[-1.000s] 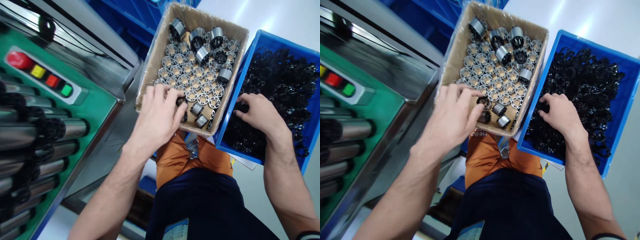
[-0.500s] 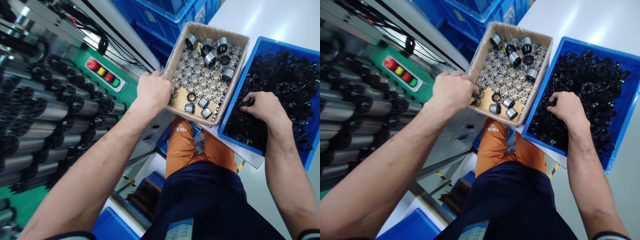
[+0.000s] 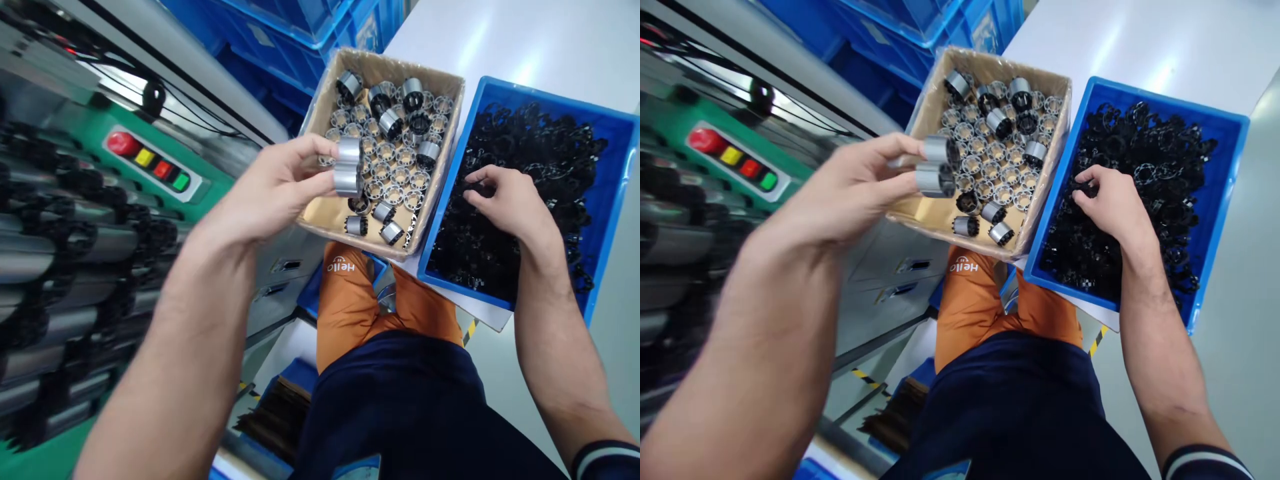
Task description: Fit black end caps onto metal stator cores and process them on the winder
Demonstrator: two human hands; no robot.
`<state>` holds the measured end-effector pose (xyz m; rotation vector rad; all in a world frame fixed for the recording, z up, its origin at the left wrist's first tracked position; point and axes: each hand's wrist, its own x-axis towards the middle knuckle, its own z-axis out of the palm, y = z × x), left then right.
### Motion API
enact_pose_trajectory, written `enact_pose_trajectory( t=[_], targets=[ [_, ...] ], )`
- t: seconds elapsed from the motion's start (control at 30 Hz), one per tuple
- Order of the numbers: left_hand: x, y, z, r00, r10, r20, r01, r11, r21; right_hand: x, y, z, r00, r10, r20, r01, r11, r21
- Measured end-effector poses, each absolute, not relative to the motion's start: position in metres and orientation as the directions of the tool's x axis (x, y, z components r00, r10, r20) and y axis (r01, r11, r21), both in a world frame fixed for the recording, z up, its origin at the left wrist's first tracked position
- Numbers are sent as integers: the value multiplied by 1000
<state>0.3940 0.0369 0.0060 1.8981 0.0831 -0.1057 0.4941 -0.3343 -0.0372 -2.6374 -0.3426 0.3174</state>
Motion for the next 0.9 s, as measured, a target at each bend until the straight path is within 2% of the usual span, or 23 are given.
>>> enact_pose_trajectory(
  t=[0.07, 0.1, 0.2, 0.33, 0.43, 0.57, 0.7, 0.83, 0.9],
  targets=[
    [394, 13, -8, 983, 18, -183, 183, -15, 983, 495, -336, -32, 946, 287, -153, 184, -859, -478],
    [394, 1, -15, 979, 16, -204, 202, 76, 976, 494, -336, -29, 949, 284, -133, 189, -857, -480],
    [397, -34, -34, 980, -13, -197, 197, 176, 965, 489, -331, -23, 954, 299, -18, 243, -806, -540],
    [404, -68, -58, 988, -30, -150, 152, 287, 946, 476, -313, -26, 925, 371, 82, 283, -527, -801],
    [404, -82, -67, 996, 19, -92, 83, 295, 952, 467, -297, -33, 907, 390, 156, 280, -283, -917],
    [395, -87, -63, 999, 12, 36, -37, 250, 967, 459, -284, -36, 875, 427, 227, 300, -111, -947],
    [388, -85, -54, 986, -33, 164, -154, 202, 967, 454, -279, -35, 874, 433, 221, 301, -125, -945],
    [384, -85, -49, 979, -62, 195, -186, 133, 974, 451, -278, -36, 898, 415, 145, 256, -225, -940],
    [382, -86, -49, 976, -40, 216, -212, 85, 974, 450, -279, -37, 897, 422, 135, 246, -220, -944]
  ],
)
